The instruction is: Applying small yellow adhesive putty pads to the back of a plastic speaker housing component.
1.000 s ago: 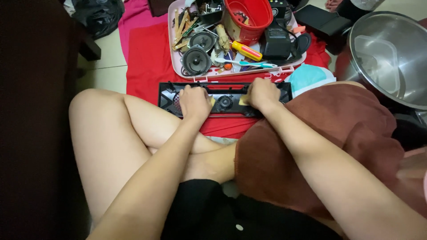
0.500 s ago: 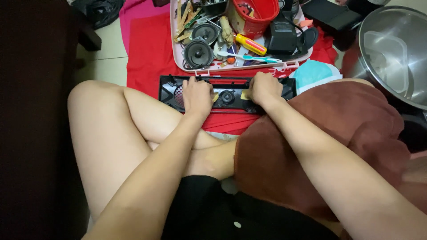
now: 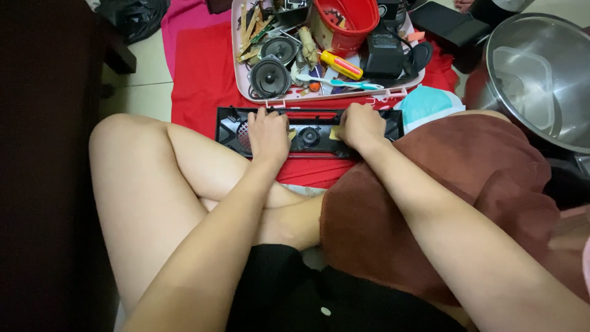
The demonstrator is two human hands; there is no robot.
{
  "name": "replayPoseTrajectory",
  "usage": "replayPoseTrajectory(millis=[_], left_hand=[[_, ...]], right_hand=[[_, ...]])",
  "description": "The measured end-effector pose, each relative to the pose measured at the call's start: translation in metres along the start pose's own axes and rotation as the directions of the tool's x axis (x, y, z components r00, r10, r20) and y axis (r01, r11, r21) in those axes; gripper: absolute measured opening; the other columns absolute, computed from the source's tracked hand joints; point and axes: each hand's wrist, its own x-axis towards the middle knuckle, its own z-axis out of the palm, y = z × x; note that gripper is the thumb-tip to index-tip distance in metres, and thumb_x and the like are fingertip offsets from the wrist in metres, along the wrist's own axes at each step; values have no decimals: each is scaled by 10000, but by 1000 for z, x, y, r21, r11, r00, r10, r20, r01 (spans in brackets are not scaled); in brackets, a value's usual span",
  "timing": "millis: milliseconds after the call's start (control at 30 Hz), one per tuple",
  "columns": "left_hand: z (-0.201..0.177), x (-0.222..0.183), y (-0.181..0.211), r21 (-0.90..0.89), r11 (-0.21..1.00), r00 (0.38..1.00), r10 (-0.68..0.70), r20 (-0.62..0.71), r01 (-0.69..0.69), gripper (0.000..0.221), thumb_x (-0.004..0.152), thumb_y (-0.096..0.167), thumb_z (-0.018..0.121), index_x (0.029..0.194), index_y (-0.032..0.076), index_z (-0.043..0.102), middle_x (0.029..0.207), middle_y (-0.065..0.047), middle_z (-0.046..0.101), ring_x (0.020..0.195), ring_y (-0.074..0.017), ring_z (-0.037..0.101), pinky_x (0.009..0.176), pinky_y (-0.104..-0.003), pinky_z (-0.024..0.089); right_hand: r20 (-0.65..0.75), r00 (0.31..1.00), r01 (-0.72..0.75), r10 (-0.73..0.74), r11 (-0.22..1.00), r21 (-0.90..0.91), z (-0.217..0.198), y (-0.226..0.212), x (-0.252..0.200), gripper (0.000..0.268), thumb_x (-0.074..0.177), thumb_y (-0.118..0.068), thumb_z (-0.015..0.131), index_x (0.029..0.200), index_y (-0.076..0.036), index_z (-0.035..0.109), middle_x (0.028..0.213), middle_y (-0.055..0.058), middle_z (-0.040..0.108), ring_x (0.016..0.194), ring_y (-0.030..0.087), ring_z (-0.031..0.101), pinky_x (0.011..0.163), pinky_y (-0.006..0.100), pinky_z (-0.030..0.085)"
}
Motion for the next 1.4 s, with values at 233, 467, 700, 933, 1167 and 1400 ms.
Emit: replayPoseTrajectory(millis=[233,467,700,933,1167,1400], left_hand=[[0,1,0,-41,999,998,-28,48,30,69,611,172,662,617,204,601,637,23,535,795,-211,482,728,-361,326],[-4,1,0,-15,1000,999,13,46,-13,47,624,186,669,639,191,624,653,9,553,786,-207,495,728,-352,333],[-1,2,0,-17,1000,1000,-6,9,6,57,643,191,660,642,195,603,655,9,537,781,-208,501,724,-356,342],[0,0,-2,-39,999,999,12,31,-10,81,625,180,669,649,193,593,668,23,538,777,-197,507,730,-348,340],[-44,9,14,-13,980,980,198,13,-198,28,660,156,617,687,159,622,707,-39,599,767,-233,553,748,-384,344],[-124,21,5,21,795,768,579,274,-607,125,612,175,670,728,160,625,741,-24,619,760,-211,591,736,-361,363]], right_hand=[[53,997,62,-59,997,-51,7,2,6,84,668,-230,638,688,-186,706,798,209,649,857,421,621,730,490,495],[74,997,39,-37,999,-16,0,-1,-1,77,659,-218,655,696,-171,703,807,208,647,877,417,616,750,495,486],[37,998,48,-47,999,-3,-3,-3,-1,77,653,-184,675,716,-151,703,804,232,640,874,432,612,747,506,484],[46,998,42,-42,999,2,5,0,2,73,656,-197,680,714,-157,702,797,220,638,873,427,612,746,501,485],[57,997,43,-47,996,82,-8,0,-9,44,648,-192,670,681,-187,698,765,173,653,868,381,628,739,468,500],[60,998,6,-17,985,174,-20,-5,-14,75,689,-260,634,671,-216,692,796,153,658,903,358,622,770,434,500]])
